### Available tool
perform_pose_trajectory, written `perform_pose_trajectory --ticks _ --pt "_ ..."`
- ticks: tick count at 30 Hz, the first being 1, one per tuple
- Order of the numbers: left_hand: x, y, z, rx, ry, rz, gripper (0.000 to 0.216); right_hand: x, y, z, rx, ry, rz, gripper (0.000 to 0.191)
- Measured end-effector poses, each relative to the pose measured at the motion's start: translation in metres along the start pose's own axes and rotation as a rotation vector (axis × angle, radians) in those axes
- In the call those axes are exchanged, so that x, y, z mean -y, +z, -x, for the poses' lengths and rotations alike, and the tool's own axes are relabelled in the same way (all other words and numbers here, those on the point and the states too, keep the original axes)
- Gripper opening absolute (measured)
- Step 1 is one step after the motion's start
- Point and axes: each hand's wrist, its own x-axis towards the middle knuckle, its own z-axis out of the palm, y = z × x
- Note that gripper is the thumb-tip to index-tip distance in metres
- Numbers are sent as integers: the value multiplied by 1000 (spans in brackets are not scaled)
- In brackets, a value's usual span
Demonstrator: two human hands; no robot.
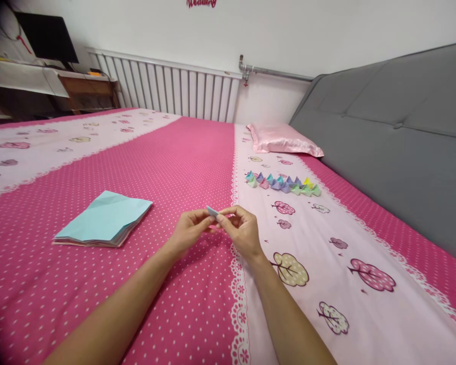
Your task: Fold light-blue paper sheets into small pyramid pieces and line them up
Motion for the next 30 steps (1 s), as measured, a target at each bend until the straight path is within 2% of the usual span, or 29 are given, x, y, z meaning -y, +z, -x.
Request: perform_pose_trajectory --ticks 2,6,16,30 --pt "-1 -1 -1 -48 -5 44 23 1 1 1 49 5 -10 16" --pt "-3 -3 -3 -52 6 90 18 0 -1 0 101 13 -9 19" --pt "-3 -3 -2 -34 12 85 18 0 -3 -2 136 71 -43 23" --pt "-2 -4 -3 -87 -4 96 14 -2 -8 -4 189 81 11 27"
